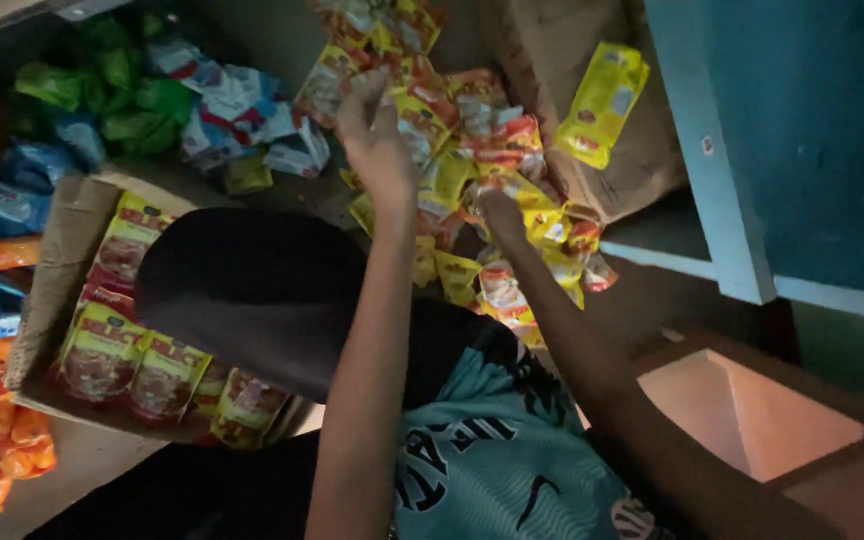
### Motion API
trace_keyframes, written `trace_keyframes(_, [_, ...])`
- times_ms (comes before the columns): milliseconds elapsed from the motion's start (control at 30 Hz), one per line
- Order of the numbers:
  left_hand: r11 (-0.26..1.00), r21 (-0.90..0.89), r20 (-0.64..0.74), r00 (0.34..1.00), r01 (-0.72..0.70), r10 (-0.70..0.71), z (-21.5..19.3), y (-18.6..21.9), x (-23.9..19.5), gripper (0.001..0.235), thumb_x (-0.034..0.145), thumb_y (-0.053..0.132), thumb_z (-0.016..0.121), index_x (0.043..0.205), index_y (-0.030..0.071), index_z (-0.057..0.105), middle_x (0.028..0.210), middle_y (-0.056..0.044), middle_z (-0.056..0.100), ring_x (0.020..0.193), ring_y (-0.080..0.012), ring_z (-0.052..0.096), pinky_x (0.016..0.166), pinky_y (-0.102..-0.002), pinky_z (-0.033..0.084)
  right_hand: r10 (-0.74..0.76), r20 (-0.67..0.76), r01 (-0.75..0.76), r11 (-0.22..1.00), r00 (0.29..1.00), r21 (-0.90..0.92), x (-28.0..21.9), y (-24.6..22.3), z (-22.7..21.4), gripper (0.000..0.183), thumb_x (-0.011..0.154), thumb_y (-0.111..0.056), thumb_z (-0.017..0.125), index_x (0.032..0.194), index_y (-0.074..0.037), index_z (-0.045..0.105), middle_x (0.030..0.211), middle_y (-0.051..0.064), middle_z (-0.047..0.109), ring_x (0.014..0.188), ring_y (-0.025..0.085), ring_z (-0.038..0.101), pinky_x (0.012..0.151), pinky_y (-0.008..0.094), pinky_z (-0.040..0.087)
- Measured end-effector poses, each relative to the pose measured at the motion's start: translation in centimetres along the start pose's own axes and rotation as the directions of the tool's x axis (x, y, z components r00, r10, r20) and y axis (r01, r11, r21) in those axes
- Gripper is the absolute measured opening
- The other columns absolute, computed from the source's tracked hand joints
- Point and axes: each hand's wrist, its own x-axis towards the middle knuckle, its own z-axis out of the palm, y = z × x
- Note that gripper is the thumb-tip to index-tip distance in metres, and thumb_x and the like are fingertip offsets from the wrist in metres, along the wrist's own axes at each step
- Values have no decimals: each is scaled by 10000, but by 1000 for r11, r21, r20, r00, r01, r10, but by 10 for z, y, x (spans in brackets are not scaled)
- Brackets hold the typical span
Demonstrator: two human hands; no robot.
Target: Organizing sauce pouches from the floor into a cardboard box.
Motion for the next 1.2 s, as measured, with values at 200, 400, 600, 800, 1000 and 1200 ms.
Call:
trace_keyframes(200, [921, 162, -104, 934, 355, -342, 7, -88, -26, 191, 1047, 120, 592, 1208, 39, 659, 1109, -89, 661, 975, -250, 658, 871, -405, 550, 244, 179, -152, 897, 953, -414, 16, 45, 149, 214, 902, -284, 642, 1035, -137, 722, 949, 206, 680, 849, 421, 639, 740, 541, 504])
trace_keyframes(400, [726, -52, -142, 714, 686, -685, -13, -146, -26, 252, 1026, 133, 605, 1262, 60, 656, 975, -87, 671, 839, -218, 627, 754, -417, 512, 100, 277, 69, 838, 956, -541, -32, 18, 147, 259, 1010, -355, 642, 1066, -103, 670, 1074, 171, 680, 1036, 353, 659, 934, 484, 557])
trace_keyframes(600, [691, 256, -198, 737, 676, -647, -4, -132, -31, 243, 1035, 183, 540, 1159, 76, 718, 870, -56, 655, 717, -221, 603, 683, -458, 491, 427, 222, -446, 894, 876, 40, -19, 5, 155, 163, 861, -272, 669, 954, -142, 705, 1000, 106, 698, 936, 276, 662, 750, 562, 520])
trace_keyframes(800, [690, 504, 40, 784, 519, -619, 1, -164, -45, 251, 1057, 230, 572, 985, 8, 663, 785, -98, 606, 685, -260, 573, 701, -460, 514, 290, 58, -295, 935, 955, 197, 3, -62, 63, 216, 897, -203, 634, 957, -3, 689, 912, 190, 711, 818, 312, 716, 733, 456, 573])
trace_keyframes(1000, [687, 654, 197, 805, 318, -560, 5, -141, -48, 315, 1045, 264, 584, 868, 27, 690, 730, -69, 548, 619, -240, 521, 597, -455, 460, 386, -5, -368, 876, 923, -311, -2, 76, 122, 436, 977, -302, 633, 1263, 26, 608, 1069, 243, 695, 905, 407, 684, 705, 530, 533])
trace_keyframes(1200, [806, 487, 226, 843, 336, -488, -20, -130, -54, 296, 1026, 251, 609, 1009, -27, 709, 732, -105, 627, 578, -216, 593, 570, -431, 485, 727, 451, -797, 221, 519, 562, 40, -24, 140, 504, 900, -544, 449, 1115, -120, 615, 958, 98, 705, 816, 321, 692, 566, 586, 530])
